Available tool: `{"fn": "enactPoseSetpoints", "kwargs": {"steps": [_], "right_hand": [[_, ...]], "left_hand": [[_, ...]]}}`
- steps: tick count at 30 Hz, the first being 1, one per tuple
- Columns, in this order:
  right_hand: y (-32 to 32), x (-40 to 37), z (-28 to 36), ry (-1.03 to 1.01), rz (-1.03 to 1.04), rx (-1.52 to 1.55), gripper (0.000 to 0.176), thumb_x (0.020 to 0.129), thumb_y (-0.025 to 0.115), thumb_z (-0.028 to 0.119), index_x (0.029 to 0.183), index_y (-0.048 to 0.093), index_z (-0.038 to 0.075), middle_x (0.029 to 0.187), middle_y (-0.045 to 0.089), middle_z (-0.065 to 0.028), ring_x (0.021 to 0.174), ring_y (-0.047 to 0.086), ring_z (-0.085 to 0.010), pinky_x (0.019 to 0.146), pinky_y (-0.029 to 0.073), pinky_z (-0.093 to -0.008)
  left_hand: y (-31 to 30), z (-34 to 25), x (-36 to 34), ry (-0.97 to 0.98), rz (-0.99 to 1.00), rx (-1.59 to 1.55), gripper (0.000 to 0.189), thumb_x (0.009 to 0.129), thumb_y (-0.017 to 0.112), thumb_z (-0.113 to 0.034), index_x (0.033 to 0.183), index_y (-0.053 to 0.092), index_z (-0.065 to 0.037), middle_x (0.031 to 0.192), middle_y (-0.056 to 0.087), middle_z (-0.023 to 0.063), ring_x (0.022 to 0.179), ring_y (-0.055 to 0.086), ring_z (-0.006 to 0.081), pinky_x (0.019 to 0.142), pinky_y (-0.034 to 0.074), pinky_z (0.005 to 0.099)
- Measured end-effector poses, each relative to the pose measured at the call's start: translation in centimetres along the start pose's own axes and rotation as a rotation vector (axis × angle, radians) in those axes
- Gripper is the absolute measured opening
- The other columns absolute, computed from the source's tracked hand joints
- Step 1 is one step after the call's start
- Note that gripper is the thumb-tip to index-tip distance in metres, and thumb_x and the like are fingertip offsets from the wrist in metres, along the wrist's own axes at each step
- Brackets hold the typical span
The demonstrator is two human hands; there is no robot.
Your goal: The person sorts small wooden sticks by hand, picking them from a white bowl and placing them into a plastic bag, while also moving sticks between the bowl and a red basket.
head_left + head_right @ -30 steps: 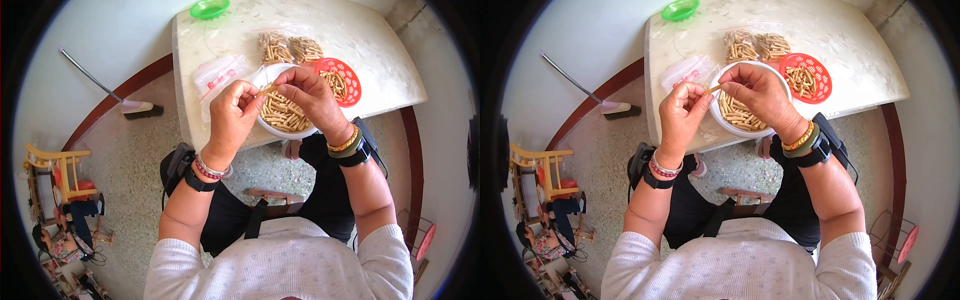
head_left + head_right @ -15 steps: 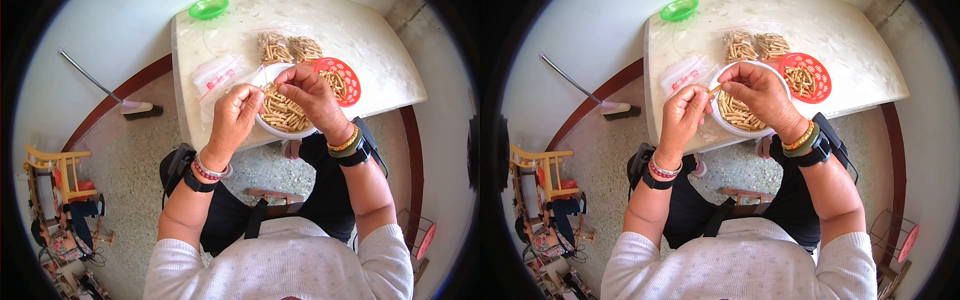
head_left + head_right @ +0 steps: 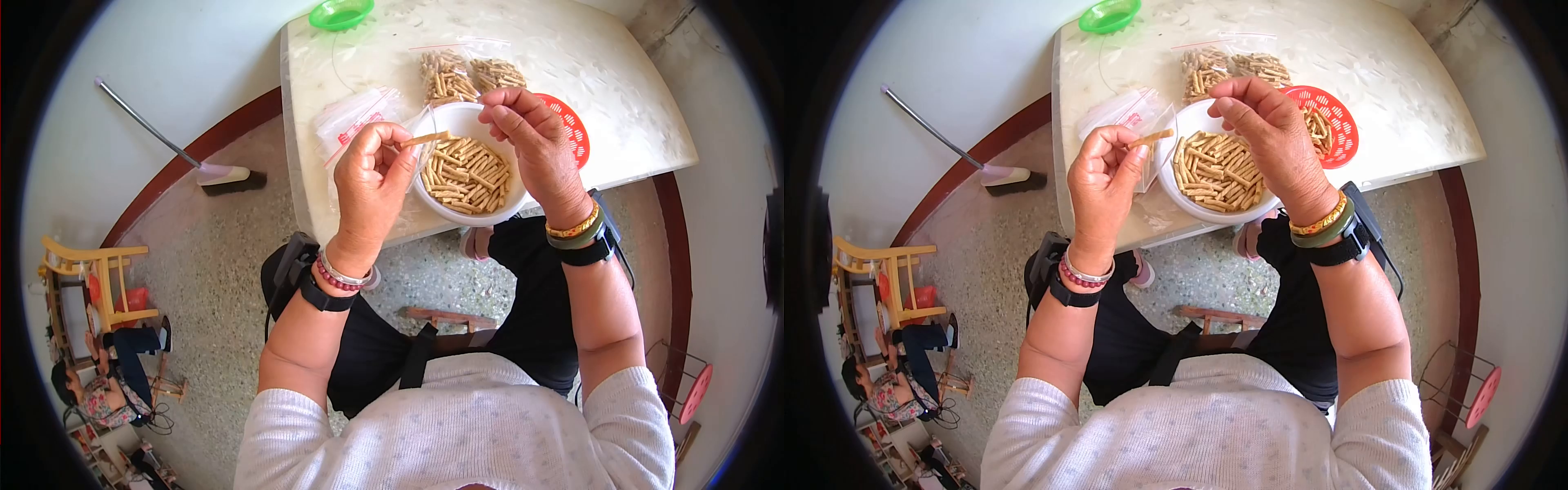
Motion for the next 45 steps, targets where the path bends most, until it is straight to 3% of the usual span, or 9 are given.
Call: {"fn": "enactPoseSetpoints", "kwargs": {"steps": [5, 11, 13, 20, 23, 26, 28, 43, 45], "right_hand": [[1.1, -0.3, 0.5, 0.042, 0.063, 0.008, 0.016, 0.093, 0.059, 0.010, 0.106, 0.061, 0.001, 0.093, 0.064, -0.0005, 0.090, 0.057, -0.0080, 0.083, 0.046, -0.0224], [1.6, -0.4, -0.1, 0.162, 0.265, -0.022, 0.014, 0.093, 0.060, 0.010, 0.105, 0.060, 0.003, 0.096, 0.061, 0.0013, 0.094, 0.057, -0.0069, 0.086, 0.046, -0.0225], [1.7, -0.4, -0.9, 0.248, 0.350, -0.018, 0.014, 0.093, 0.061, 0.008, 0.106, 0.059, 0.003, 0.096, 0.060, 0.0022, 0.094, 0.056, -0.0054, 0.085, 0.046, -0.0216], [1.9, -0.4, -0.9, 0.197, 0.349, -0.028, 0.017, 0.091, 0.063, 0.006, 0.107, 0.058, 0.003, 0.096, 0.059, 0.0022, 0.093, 0.056, -0.0050, 0.085, 0.046, -0.0211], [2.0, -0.4, -0.9, 0.196, 0.327, -0.037, 0.018, 0.091, 0.063, 0.006, 0.108, 0.057, 0.002, 0.095, 0.059, 0.0021, 0.093, 0.056, -0.0053, 0.085, 0.046, -0.0212], [2.1, -0.4, -1.0, 0.124, 0.282, -0.043, 0.019, 0.089, 0.066, 0.006, 0.106, 0.061, 0.000, 0.092, 0.061, 0.0013, 0.087, 0.057, -0.0045, 0.078, 0.049, -0.0201], [2.1, -0.4, -0.9, 0.107, 0.262, -0.026, 0.019, 0.088, 0.066, 0.006, 0.106, 0.061, 0.000, 0.092, 0.060, 0.0015, 0.086, 0.057, -0.0044, 0.078, 0.049, -0.0200], [2.6, -0.5, -0.7, 0.062, 0.290, -0.063, 0.017, 0.089, 0.067, 0.007, 0.103, 0.062, 0.001, 0.087, 0.060, 0.0029, 0.081, 0.055, -0.0035, 0.075, 0.048, -0.0196], [2.6, -0.6, -1.0, 0.084, 0.283, -0.045, 0.015, 0.089, 0.066, 0.007, 0.103, 0.062, 0.001, 0.087, 0.060, 0.0029, 0.081, 0.055, -0.0033, 0.074, 0.048, -0.0196]], "left_hand": [[0.1, -0.3, -0.2, 0.030, -0.002, 0.040, 0.013, 0.085, 0.065, 0.004, 0.092, 0.057, -0.001, 0.082, 0.059, 0.0003, 0.062, 0.051, 0.0033, 0.056, 0.044, 0.0183], [0.1, -0.4, -0.1, 0.073, 0.022, 0.081, 0.013, 0.087, 0.064, 0.004, 0.097, 0.057, -0.001, 0.077, 0.058, -0.0038, 0.068, 0.051, 0.0002, 0.060, 0.041, 0.0149], [0.1, -0.2, 0.0, 0.067, -0.004, 0.077, 0.013, 0.083, 0.067, 0.004, 0.090, 0.057, -0.001, 0.080, 0.060, 0.0009, 0.059, 0.051, 0.0046, 0.055, 0.043, 0.0197], [0.1, 0.2, 0.0, 0.023, 0.004, 0.077, 0.012, 0.083, 0.068, 0.001, 0.091, 0.058, -0.001, 0.079, 0.061, 0.0017, 0.057, 0.051, 0.0054, 0.053, 0.043, 0.0207], [0.0, 0.0, 0.1, 0.012, 0.058, 0.136, 0.007, 0.089, 0.064, 0.000, 0.095, 0.059, -0.001, 0.078, 0.059, -0.0034, 0.067, 0.051, 0.0002, 0.059, 0.042, 0.0154], [0.2, -0.3, 0.1, 0.038, 0.051, 0.141, 0.005, 0.090, 0.063, -0.003, 0.094, 0.060, 0.000, 0.078, 0.058, -0.0035, 0.066, 0.050, 0.0003, 0.059, 0.042, 0.0158], [0.2, -0.4, 0.1, 0.022, 0.031, 0.127, 0.007, 0.087, 0.066, -0.006, 0.087, 0.062, 0.000, 0.073, 0.062, 0.0034, 0.058, 0.054, 0.0069, 0.054, 0.044, 0.0218], [0.1, -0.3, 0.0, -0.047, 0.090, 0.194, 0.022, 0.095, 0.059, -0.016, 0.081, 0.061, 0.002, 0.062, 0.056, 0.0055, 0.055, 0.052, 0.0094, 0.051, 0.041, 0.0259], [0.0, 0.0, -0.1, -0.034, 0.108, 0.182, 0.024, 0.097, 0.056, -0.019, 0.085, 0.062, 0.001, 0.063, 0.055, 0.0020, 0.055, 0.049, 0.0060, 0.050, 0.039, 0.0222]]}}
Point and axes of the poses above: each hand's wrist, its own x-axis towards the middle knuckle, its own y-axis out of the palm, z = x × y, the point moved 3 cm from there along x, towards the middle knuckle
